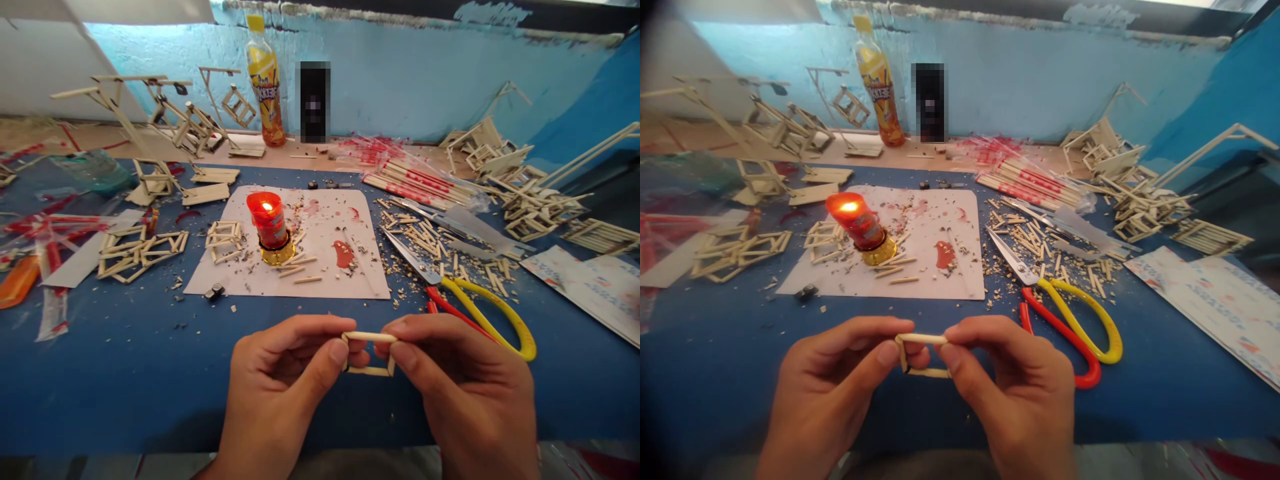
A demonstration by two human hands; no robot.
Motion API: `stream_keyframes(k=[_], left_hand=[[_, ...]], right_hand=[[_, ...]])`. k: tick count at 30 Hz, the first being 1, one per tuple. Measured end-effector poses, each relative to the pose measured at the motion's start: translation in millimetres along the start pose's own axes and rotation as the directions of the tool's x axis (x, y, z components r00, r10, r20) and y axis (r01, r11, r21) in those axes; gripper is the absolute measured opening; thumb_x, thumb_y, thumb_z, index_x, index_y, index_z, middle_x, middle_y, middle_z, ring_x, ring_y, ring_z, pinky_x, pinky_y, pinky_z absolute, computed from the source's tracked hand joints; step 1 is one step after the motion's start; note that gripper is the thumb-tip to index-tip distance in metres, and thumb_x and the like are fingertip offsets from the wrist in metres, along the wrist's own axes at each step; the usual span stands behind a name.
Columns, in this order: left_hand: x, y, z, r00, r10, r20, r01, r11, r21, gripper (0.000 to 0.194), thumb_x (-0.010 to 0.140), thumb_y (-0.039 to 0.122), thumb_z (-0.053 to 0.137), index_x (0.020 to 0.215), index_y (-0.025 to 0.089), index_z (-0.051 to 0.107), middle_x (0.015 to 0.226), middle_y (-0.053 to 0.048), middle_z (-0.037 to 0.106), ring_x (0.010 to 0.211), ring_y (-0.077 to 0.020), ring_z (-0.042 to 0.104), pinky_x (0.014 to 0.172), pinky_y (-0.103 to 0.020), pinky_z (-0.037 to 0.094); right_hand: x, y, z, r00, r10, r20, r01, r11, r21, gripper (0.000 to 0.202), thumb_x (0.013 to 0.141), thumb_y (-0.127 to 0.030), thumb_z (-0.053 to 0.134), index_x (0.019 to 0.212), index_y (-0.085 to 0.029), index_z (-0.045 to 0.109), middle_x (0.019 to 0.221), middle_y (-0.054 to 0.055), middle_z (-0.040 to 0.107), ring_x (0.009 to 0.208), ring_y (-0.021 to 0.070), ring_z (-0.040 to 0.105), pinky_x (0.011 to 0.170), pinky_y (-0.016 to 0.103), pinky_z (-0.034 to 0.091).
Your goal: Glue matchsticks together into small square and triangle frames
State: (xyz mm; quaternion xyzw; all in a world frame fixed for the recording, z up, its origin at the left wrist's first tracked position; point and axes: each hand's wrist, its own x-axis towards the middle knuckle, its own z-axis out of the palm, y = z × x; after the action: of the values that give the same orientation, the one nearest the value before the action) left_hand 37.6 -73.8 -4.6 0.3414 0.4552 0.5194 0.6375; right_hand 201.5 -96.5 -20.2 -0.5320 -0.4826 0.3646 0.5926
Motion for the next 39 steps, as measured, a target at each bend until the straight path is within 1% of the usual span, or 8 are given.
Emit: stream_keyframes(k=[7,12,18,21,25,30,35,39], left_hand=[[1.4,-1.4,-4.7,0.997,0.038,0.064,-0.040,0.999,0.019,0.015,0.087,0.015,0.084,0.090,0.029,0.090,0.073,-0.002,0.086,0.070,-0.0189,0.084,0.070,-0.018,0.066],[2.5,-2.7,-4.7,0.997,0.046,0.066,-0.047,0.999,0.014,0.017,0.089,0.015,0.083,0.092,0.031,0.090,0.077,0.000,0.087,0.070,-0.0154,0.083,0.073,-0.015,0.065],[3.6,-5.9,-6.1,0.991,0.078,0.109,-0.079,0.997,0.006,0.022,0.092,0.013,0.080,0.097,0.032,0.089,0.080,0.003,0.088,0.072,-0.0123,0.083,0.075,-0.012,0.064],[2.9,-6.5,-6.5,0.991,0.088,0.105,-0.091,0.996,0.022,0.022,0.093,0.014,0.079,0.097,0.032,0.089,0.080,0.003,0.088,0.075,-0.0130,0.084,0.076,-0.012,0.064],[1.8,-6.3,-6.4,0.990,0.097,0.107,-0.100,0.995,0.020,0.023,0.092,0.012,0.079,0.096,0.033,0.089,0.078,0.004,0.087,0.072,-0.0121,0.083,0.075,-0.012,0.064],[0.2,-6.9,-8.0,0.987,0.111,0.113,-0.113,0.993,0.014,0.026,0.092,0.009,0.077,0.096,0.032,0.089,0.077,0.005,0.087,0.071,-0.0104,0.083,0.074,-0.010,0.063],[1.2,-7.4,-7.8,0.987,0.104,0.121,-0.104,0.995,-0.010,0.027,0.093,0.009,0.076,0.097,0.032,0.088,0.079,0.005,0.087,0.073,-0.0113,0.083,0.076,-0.012,0.064],[1.3,-6.5,-6.9,0.986,0.109,0.127,-0.108,0.994,-0.013,0.027,0.092,0.008,0.076,0.098,0.032,0.088,0.081,0.004,0.088,0.074,-0.0120,0.084,0.077,-0.012,0.064]], right_hand=[[0.6,-2.1,4.0,1.000,0.023,0.008,-0.023,0.999,0.035,0.023,0.087,-0.013,0.079,0.093,-0.035,0.081,0.085,-0.006,0.081,0.073,0.0113,0.076,0.070,0.013,0.062],[-0.3,-4.3,4.8,0.996,0.045,0.076,-0.048,0.998,0.040,0.016,0.091,-0.016,0.076,0.094,-0.032,0.077,0.086,-0.004,0.079,0.075,0.0133,0.077,0.071,0.017,0.063],[-0.3,-2.0,4.6,0.996,0.042,0.073,-0.044,0.999,0.030,0.016,0.091,-0.017,0.078,0.092,-0.032,0.077,0.085,-0.005,0.079,0.074,0.0132,0.077,0.070,0.017,0.064],[-0.6,-1.8,5.9,0.996,0.043,0.072,-0.046,0.998,0.040,0.016,0.090,-0.017,0.078,0.091,-0.032,0.078,0.084,-0.004,0.079,0.072,0.0133,0.077,0.069,0.018,0.064],[-1.2,-2.2,6.9,0.997,0.061,0.053,-0.063,0.997,0.049,0.014,0.089,-0.018,0.080,0.089,-0.033,0.078,0.082,-0.004,0.079,0.071,0.0144,0.078,0.068,0.019,0.064],[-0.1,-1.5,5.5,0.998,0.053,0.045,-0.054,0.998,0.031,0.014,0.087,-0.017,0.081,0.088,-0.031,0.079,0.082,-0.003,0.080,0.070,0.0144,0.078,0.067,0.017,0.064],[-1.1,-2.1,3.4,0.994,0.071,0.077,-0.074,0.996,0.045,0.013,0.088,-0.017,0.081,0.087,-0.030,0.079,0.081,-0.004,0.080,0.070,0.0137,0.078,0.066,0.016,0.064],[-0.5,-2.0,2.7,0.995,0.066,0.078,-0.068,0.997,0.030,0.013,0.090,-0.018,0.080,0.090,-0.031,0.079,0.084,-0.004,0.081,0.070,0.0130,0.078,0.068,0.017,0.064]])
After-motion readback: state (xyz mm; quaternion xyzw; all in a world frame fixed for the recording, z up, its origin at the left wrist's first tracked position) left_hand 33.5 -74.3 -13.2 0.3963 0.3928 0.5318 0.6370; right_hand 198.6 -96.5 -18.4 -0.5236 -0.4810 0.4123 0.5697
